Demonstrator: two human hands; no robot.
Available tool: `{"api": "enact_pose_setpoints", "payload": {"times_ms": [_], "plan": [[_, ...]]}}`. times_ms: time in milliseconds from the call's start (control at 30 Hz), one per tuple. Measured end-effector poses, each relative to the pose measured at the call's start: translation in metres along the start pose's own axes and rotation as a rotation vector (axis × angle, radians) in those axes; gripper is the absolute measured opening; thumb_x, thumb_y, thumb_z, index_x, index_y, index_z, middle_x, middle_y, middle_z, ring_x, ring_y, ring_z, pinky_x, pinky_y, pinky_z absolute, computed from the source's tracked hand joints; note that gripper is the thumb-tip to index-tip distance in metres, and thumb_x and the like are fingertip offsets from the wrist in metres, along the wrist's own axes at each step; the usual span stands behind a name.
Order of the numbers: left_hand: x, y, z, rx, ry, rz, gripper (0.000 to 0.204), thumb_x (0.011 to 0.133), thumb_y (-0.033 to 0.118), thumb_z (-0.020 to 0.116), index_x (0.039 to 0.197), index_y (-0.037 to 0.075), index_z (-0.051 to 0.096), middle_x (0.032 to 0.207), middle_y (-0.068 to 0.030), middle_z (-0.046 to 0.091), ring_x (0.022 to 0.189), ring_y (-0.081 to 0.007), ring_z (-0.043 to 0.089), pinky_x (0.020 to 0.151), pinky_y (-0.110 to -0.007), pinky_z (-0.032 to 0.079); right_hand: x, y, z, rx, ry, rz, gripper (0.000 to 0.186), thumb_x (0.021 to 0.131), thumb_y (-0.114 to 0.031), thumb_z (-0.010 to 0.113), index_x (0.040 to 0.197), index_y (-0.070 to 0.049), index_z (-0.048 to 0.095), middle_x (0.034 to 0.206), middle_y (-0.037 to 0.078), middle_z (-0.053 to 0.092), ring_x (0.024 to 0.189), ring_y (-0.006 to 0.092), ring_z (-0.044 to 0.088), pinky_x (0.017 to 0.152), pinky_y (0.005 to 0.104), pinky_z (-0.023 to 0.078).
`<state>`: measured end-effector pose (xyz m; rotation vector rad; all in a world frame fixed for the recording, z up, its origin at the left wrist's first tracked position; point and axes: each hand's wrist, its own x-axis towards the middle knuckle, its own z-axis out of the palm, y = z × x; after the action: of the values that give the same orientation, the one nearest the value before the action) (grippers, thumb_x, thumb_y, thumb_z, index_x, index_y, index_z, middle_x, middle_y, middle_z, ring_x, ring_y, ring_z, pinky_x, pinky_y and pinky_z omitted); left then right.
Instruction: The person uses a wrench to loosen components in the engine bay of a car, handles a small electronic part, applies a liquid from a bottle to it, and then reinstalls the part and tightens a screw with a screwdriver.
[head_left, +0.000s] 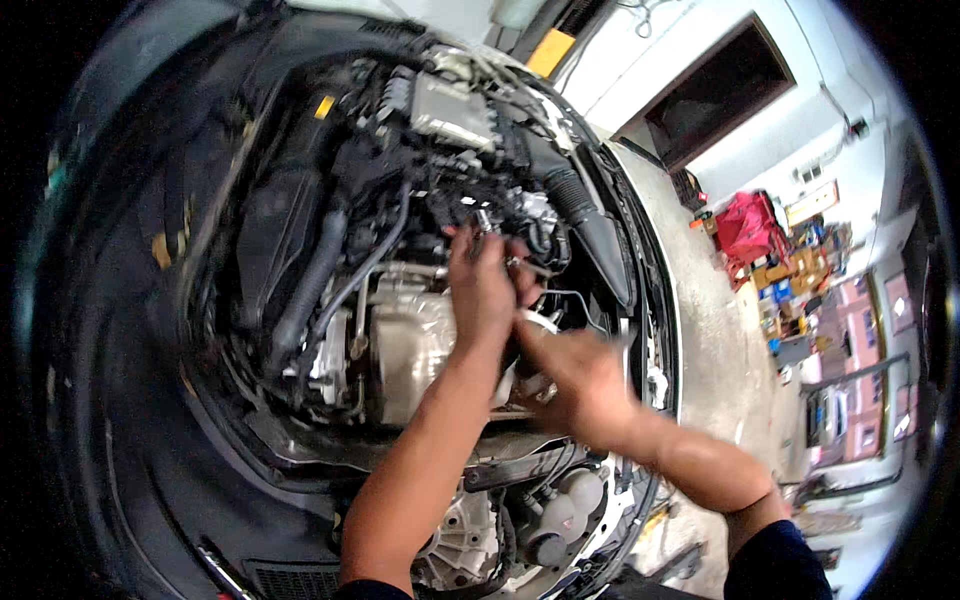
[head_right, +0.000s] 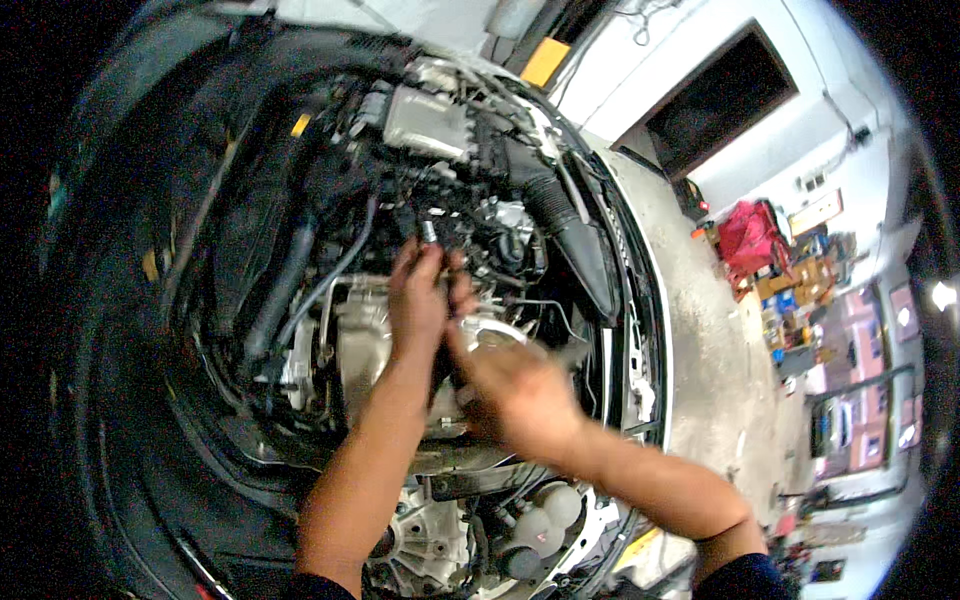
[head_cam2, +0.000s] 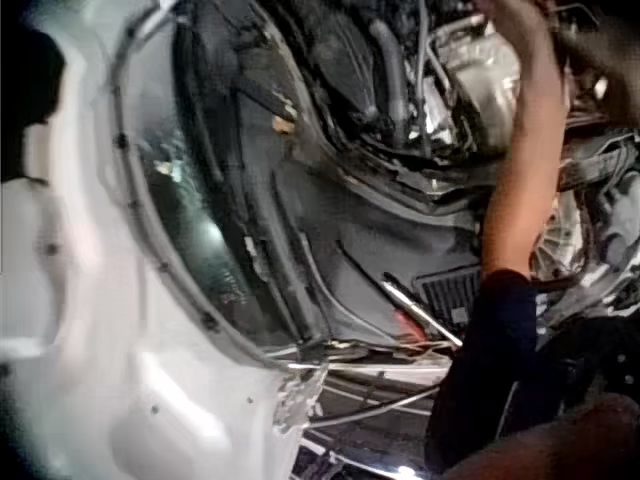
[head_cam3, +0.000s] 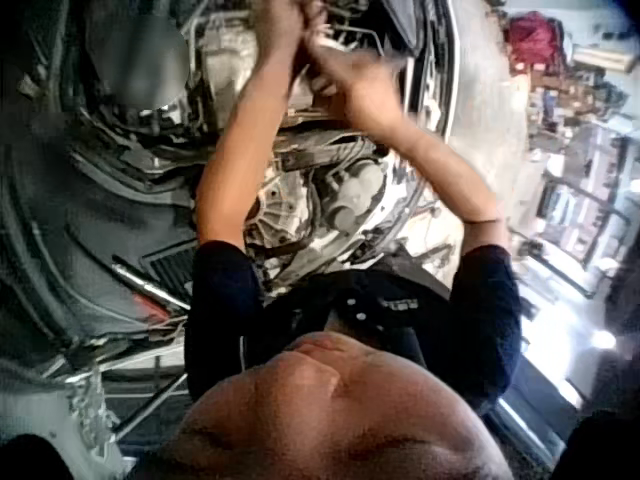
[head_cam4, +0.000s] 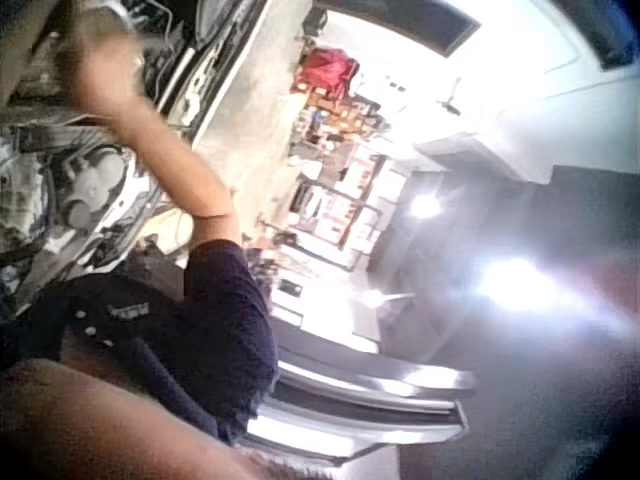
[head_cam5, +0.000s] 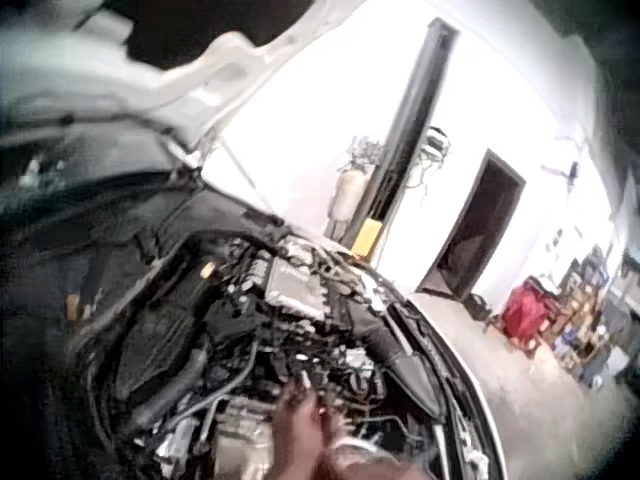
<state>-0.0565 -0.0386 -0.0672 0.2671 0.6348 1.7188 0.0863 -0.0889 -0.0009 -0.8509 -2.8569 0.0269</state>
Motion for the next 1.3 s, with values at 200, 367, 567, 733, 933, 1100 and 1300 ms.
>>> {"api": "enact_pose_setpoints", "payload": {"times_ms": [200, 367, 567, 733, 933, 1100, 1300], "plan": [[-0.132, 0.127, -0.028, 0.333, 0.075, 0.097, 0.048, 0.100, 0.021, 0.046, 0.146, 0.014, 0.034, 0.063, 0.0036, 0.033, 0.039, -0.0031, 0.031, 0.032, -0.019, 0.022, -0.020, -0.103, 0.006, 0.948, -0.152, -0.215, 0.067, 0.087, -0.014, 0.061, 0.143, 0.002, 0.028, 0.102, 0.018, 0.055, 0.093, 0.0336, 0.058, 0.075, 0.0402, 0.052], [-0.256, 0.185, -0.112, 0.718, 0.665, 0.012, 0.051, 0.096, 0.019, 0.053, 0.144, 0.010, 0.036, 0.061, -0.0019, 0.039, 0.033, -0.0152, 0.032, 0.032, -0.033, 0.023, -0.004, -0.062, 0.053, 0.547, 0.117, -0.265, 0.050, 0.082, -0.014, 0.062, 0.129, -0.008, 0.048, 0.107, 0.015, 0.055, 0.091, 0.0293, 0.059, 0.070, 0.0411, 0.053], [-0.308, 0.178, -0.197, 1.733, 0.569, 0.224, 0.042, 0.095, 0.015, 0.052, 0.135, 0.005, 0.045, 0.088, -0.0133, 0.061, 0.061, -0.0255, 0.058, 0.054, -0.037, 0.048, 0.085, 0.097, 0.081, 0.319, 0.272, 0.100, 0.048, 0.079, -0.017, 0.071, 0.123, -0.007, 0.056, 0.105, 0.014, 0.055, 0.100, 0.0351, 0.052, 0.087, 0.0443, 0.046], [-0.279, 0.164, -0.152, 2.141, 0.424, 0.131, 0.037, 0.094, 0.014, 0.053, 0.124, -0.006, 0.053, 0.093, -0.0227, 0.066, 0.066, -0.0344, 0.059, 0.066, -0.041, 0.048, 0.119, 0.112, 0.102, 0.217, 0.009, -0.094, 0.040, 0.082, -0.027, 0.067, 0.115, -0.006, 0.059, 0.109, 0.013, 0.057, 0.106, 0.0341, 0.053, 0.093, 0.0436, 0.044], [-0.267, 0.152, -0.142, 2.181, 0.663, -0.016, 0.035, 0.094, 0.013, 0.052, 0.124, -0.003, 0.056, 0.099, -0.0285, 0.065, 0.078, -0.0376, 0.066, 0.068, -0.042, 0.051, 0.149, 0.089, 0.106, -0.029, -0.204, 0.036, 0.025, 0.082, -0.018, 0.064, 0.099, -0.001, 0.064, 0.102, 0.017, 0.061, 0.103, 0.0351, 0.057, 0.091, 0.0441, 0.046], [-0.272, 0.142, -0.160, 2.251, 0.678, 0.207, 0.039, 0.093, 0.014, 0.054, 0.129, -0.001, 0.053, 0.100, -0.0277, 0.066, 0.072, -0.0364, 0.066, 0.064, -0.040, 0.051, 0.166, 0.066, 0.082, -0.181, -0.388, -0.071, 0.014, 0.081, -0.004, 0.053, 0.083, -0.002, 0.067, 0.091, 0.017, 0.067, 0.090, 0.0332, 0.066, 0.080, 0.0424, 0.053], [-0.262, 0.113, -0.165, 2.283, 0.938, 0.282, 0.045, 0.092, 0.008, 0.051, 0.136, 0.007, 0.046, 0.097, -0.0205, 0.064, 0.072, -0.0383, 0.061, 0.064, -0.043, 0.047, 0.164, 0.089, 0.100, -0.160, -0.403, -0.013, 0.021, 0.085, -0.019, 0.060, 0.092, -0.001, 0.066, 0.098, 0.017, 0.065, 0.094, 0.0329, 0.064, 0.083, 0.0408, 0.052]]}}
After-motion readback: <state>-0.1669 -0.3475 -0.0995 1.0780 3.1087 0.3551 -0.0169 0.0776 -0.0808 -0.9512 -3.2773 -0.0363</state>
